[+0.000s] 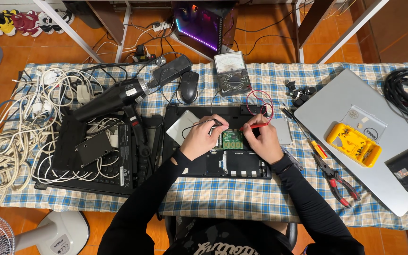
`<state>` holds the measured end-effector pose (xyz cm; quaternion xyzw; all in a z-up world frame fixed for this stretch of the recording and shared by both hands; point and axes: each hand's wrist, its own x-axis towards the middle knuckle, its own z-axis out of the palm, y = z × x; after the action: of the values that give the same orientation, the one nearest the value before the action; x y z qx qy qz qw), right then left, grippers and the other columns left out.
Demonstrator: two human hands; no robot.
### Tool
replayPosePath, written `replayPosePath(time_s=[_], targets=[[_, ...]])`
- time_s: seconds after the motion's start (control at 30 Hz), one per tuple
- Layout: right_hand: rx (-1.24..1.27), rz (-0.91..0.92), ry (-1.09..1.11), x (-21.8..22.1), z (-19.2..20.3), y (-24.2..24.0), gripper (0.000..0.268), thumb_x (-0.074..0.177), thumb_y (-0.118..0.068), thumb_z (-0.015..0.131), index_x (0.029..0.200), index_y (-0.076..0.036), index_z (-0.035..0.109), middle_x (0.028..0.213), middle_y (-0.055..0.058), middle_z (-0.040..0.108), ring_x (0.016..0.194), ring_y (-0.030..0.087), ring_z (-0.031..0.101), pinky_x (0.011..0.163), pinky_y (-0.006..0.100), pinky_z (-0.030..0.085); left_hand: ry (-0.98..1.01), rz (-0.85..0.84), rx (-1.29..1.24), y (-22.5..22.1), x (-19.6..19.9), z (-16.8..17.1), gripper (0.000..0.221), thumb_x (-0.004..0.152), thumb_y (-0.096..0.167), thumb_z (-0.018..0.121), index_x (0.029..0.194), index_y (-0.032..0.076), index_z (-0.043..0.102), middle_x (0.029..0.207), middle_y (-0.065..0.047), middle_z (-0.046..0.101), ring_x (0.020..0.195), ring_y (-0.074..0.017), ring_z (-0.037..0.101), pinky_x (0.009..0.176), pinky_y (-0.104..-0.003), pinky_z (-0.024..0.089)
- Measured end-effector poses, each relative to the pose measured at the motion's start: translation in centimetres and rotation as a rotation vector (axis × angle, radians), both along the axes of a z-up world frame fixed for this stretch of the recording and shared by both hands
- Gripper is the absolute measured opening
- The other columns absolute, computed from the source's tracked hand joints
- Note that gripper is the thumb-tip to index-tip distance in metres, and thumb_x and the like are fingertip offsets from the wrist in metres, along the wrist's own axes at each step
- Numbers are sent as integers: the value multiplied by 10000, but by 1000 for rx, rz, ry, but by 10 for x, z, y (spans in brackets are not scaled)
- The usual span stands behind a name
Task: The person holds a circuit board over an open laptop, turns it over, and touches its components with the probes of a multimeter before picking up a hard drive.
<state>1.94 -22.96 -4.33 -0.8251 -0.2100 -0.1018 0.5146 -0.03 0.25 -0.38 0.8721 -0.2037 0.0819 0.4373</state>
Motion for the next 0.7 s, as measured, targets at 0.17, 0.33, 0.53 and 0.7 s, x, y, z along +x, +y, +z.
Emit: replayPosePath(time_s=[0.17,0.33,0.53,0.7], targets=[[-2,2,-12,0,1,0,154,989,-133,667,917,-9,610,873,88,660,716,198,649,641,317,499,3,1,2,0,0,2,211,1039,215,620,959,36,697,1020,21,723,1016,-231,687,790,-335,558],[-3,-11,12,0,2,1,162,986,-138,671,909,-11,607,861,82,668,701,186,653,628,313,501,-17,1,1,0,0,1,214,1041,210,623,949,30,691,1020,22,723,1013,-230,687,783,-335,557],[-4,36,-65,0,2,1,182,994,-125,676,908,-5,569,878,96,656,765,232,653,705,344,504,39,-9,-26,-2,0,4,187,1029,201,622,980,43,708,1045,26,725,996,-224,703,781,-332,558],[-35,45,-26,0,3,0,174,981,-129,680,915,-4,579,877,109,646,752,258,639,674,367,486,48,-46,-55,-5,-1,6,169,1035,199,631,1018,46,702,1058,13,724,993,-224,715,825,-331,571]])
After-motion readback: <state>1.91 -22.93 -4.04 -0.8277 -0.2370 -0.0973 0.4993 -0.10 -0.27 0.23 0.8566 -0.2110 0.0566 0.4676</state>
